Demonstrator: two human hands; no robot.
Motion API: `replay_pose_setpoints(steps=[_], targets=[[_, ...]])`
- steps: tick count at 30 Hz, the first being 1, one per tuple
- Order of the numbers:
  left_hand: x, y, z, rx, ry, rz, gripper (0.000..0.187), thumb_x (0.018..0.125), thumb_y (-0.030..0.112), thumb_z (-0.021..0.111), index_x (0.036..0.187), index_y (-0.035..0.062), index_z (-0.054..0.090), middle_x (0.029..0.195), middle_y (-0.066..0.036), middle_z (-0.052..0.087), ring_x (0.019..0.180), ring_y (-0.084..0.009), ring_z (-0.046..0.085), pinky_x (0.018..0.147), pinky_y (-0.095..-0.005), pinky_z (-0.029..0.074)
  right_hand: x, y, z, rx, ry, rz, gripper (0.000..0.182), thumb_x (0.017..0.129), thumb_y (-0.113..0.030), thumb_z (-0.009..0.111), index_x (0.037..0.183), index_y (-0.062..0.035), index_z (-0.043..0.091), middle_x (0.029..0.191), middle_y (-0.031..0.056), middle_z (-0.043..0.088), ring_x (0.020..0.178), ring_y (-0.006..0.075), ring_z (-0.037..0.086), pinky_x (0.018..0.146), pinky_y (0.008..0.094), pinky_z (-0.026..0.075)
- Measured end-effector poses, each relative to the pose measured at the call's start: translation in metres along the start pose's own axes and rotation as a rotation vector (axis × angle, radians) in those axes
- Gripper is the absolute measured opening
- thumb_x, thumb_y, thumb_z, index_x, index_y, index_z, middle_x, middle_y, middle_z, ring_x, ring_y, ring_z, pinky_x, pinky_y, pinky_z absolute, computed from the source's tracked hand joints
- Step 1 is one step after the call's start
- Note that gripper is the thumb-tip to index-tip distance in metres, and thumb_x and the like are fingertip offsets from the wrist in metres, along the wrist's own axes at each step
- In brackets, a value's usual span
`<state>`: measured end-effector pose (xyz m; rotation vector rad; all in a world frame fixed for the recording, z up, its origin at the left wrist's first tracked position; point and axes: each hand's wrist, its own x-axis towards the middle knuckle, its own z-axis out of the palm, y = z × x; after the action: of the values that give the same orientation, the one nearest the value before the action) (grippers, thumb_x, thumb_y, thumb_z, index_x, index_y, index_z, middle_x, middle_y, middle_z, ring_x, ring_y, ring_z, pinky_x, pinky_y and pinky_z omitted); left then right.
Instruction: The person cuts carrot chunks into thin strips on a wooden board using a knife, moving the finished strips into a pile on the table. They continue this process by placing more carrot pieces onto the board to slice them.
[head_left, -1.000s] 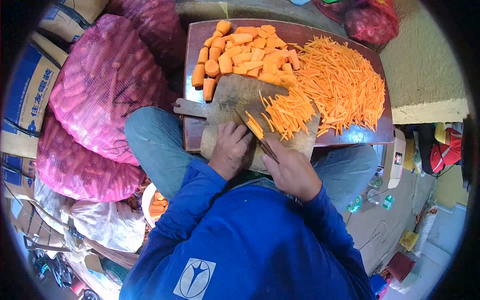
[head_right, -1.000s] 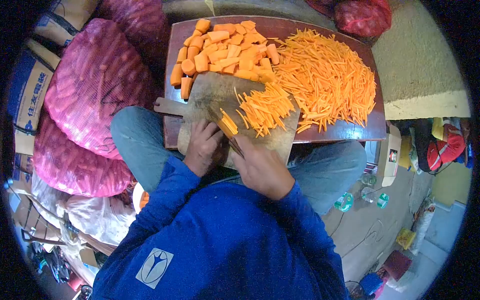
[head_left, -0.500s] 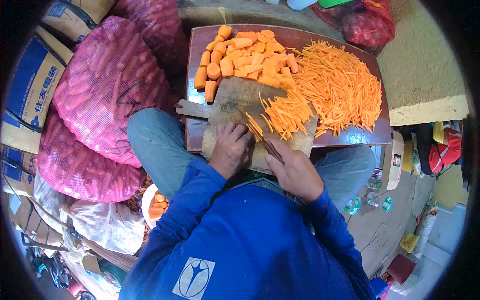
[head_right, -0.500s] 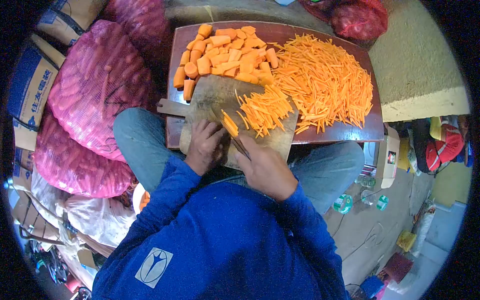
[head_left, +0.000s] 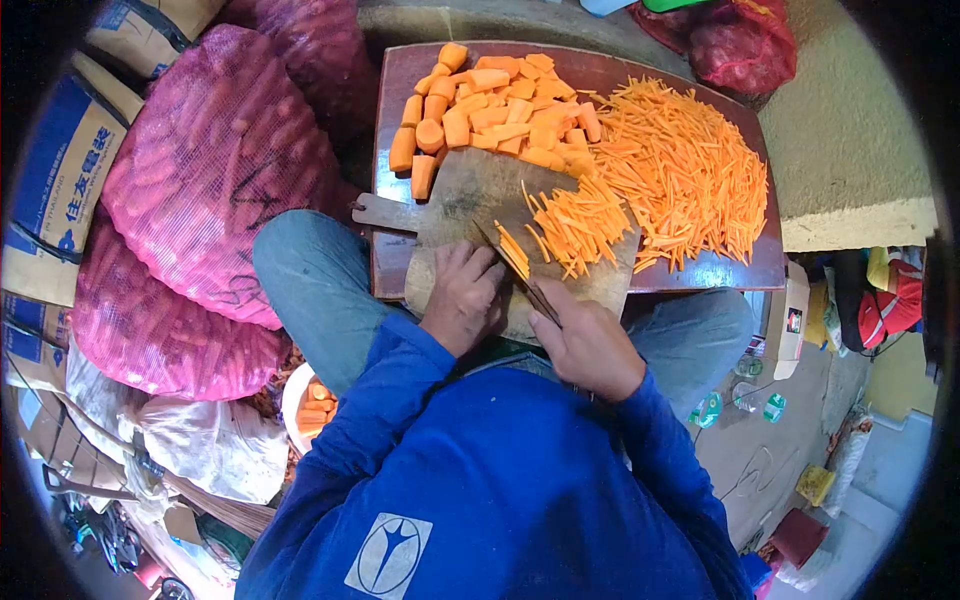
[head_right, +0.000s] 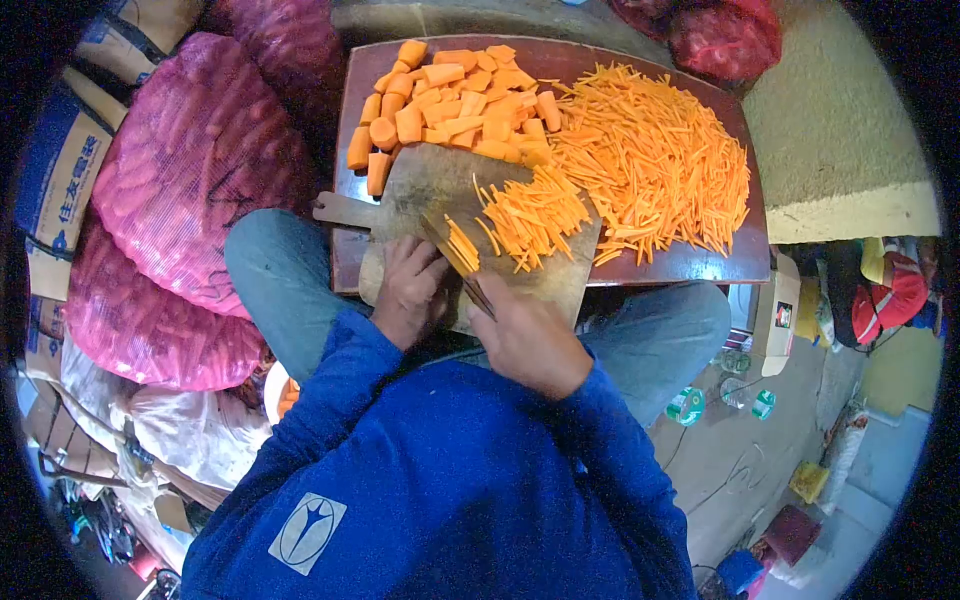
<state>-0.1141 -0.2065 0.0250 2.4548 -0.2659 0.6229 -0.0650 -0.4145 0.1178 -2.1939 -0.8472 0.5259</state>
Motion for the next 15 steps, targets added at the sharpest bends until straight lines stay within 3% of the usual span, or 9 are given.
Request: replay_pose_setpoints(steps=[15], targets=[[0.002, 0.002, -0.001, -0.002, 0.023, 0.008, 0.028, 0.074, 0.005, 0.078, 0.102, 0.0015, 0.072, 0.103, -0.013, 0.063, 0.098, -0.0359, 0.058, 0.088, -0.0481, 0.044, 0.017, 0.001, 0.009, -0.061, 0.010, -0.033, 0.034, 0.106, -0.026, 0.063, 0.130, -0.0030, 0.057, 0.091, 0.0325, 0.072, 0.084, 0.0547, 0.070, 0.073, 0.0645, 0.054]])
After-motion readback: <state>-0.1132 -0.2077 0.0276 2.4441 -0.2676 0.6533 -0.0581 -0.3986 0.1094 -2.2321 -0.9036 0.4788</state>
